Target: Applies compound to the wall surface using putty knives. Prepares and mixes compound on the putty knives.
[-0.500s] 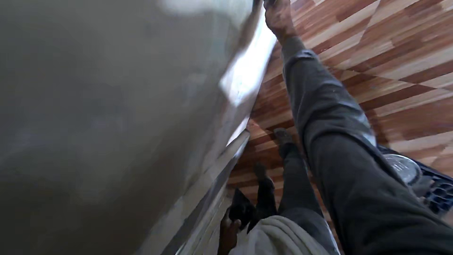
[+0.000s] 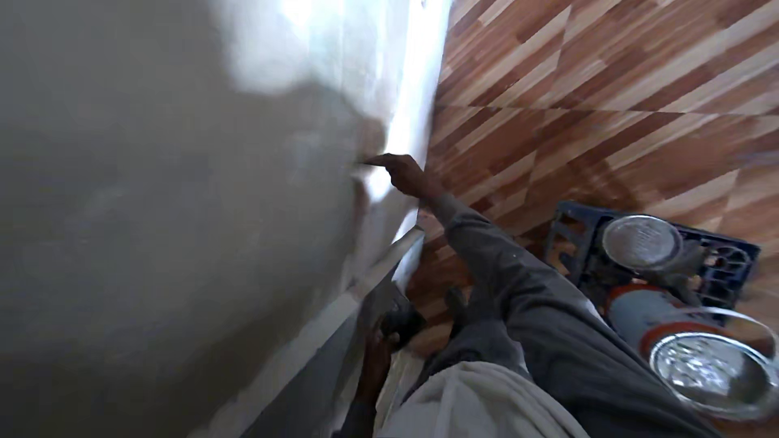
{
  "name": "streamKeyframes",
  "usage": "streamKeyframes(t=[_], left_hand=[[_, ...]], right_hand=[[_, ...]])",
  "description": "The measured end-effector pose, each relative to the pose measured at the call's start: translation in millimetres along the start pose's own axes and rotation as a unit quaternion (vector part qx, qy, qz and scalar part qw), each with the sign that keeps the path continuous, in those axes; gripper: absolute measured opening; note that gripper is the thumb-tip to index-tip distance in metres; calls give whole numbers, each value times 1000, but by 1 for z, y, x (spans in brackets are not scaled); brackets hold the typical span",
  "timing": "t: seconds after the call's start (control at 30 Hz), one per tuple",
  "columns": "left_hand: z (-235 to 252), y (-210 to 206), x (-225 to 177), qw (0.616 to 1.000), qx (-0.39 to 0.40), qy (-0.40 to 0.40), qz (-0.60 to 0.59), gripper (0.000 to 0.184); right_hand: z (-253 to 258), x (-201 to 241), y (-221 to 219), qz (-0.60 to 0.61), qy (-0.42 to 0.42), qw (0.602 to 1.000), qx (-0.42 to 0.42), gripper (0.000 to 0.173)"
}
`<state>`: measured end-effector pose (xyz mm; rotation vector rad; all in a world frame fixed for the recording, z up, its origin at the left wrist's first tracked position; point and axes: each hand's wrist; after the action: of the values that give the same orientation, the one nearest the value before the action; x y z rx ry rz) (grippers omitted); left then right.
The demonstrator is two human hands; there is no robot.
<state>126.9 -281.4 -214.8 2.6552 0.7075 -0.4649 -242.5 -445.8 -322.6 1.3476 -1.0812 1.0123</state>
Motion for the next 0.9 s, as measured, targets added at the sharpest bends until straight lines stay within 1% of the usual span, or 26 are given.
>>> streamKeyframes(t=[0.07, 0.13, 0.17, 0.23, 0.27, 0.33, 0.37, 0.43, 0.5, 0.57, 0.6, 0.63, 0.67, 0.73, 0.8, 0.87, 0.9], left_hand=[[-1, 5, -4, 999, -26, -45, -10, 55], [-10, 8, -12, 995, -45, -73, -43, 57], [-15, 9, -13, 993, -54, -77, -68, 58], [-29, 12, -15, 988, -71, -76, -115, 56], [-33, 13, -13, 985, -80, -78, -133, 53], [-43, 17, -14, 979, -83, -95, -162, 52], [-49, 20, -14, 975, -76, -113, -174, 53], [-58, 27, -19, 963, -63, -147, -216, 52], [-71, 31, -31, 944, -42, -167, -281, 47], [-82, 33, -38, 928, -1, -180, -325, 42], [-85, 33, -42, 918, 31, -200, -342, 43], [-88, 32, -46, 908, 69, -220, -351, 43], [-91, 30, -48, 897, 110, -242, -354, 43], [-95, 22, -48, 870, 193, -284, -354, 44], [-97, 9, -48, 842, 264, -302, -362, 48], [-99, -3, -47, 826, 310, -316, -348, 53], [-103, -8, -45, 821, 328, -324, -338, 49]], right_hand=[[-40, 18, -11, 65, -61, 994, -56, 47], [-69, 23, -31, 145, -131, 972, -132, 44], [-83, 21, -46, 174, -154, 961, -151, 43], [-111, 34, -70, 243, -203, 937, -144, 44], [-121, 39, -81, 275, -212, 927, -140, 45], [-133, 57, -99, 347, -200, 901, -166, 36], [-141, 74, -105, 354, -192, 899, -169, 32], [-162, 119, -106, 265, -181, 938, -130, 28], [-187, 166, -103, 167, -131, 973, -87, 25], [-215, 194, -103, 60, -40, 997, -34, 29], [-228, 203, -100, -4, 23, 1000, 0, 32], [-239, 212, -96, -81, 100, 991, 34, 37], [-250, 219, -90, -148, 162, 973, 70, 43], [-272, 232, -78, -261, 251, 924, 124, 54], [-299, 240, -67, -341, 274, 884, 166, 55], [-329, 244, -61, -399, 253, 863, 180, 57], [-345, 247, -62, -424, 238, 855, 179, 57]])
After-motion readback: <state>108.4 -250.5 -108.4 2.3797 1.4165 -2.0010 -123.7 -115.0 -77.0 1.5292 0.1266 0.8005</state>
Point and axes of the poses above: each hand's wrist, its own z-axis towards the middle knuckle, its own y-axis out of the back of the hand, x = y × z, and after that the axes turned 15 degrees about x, right-handed
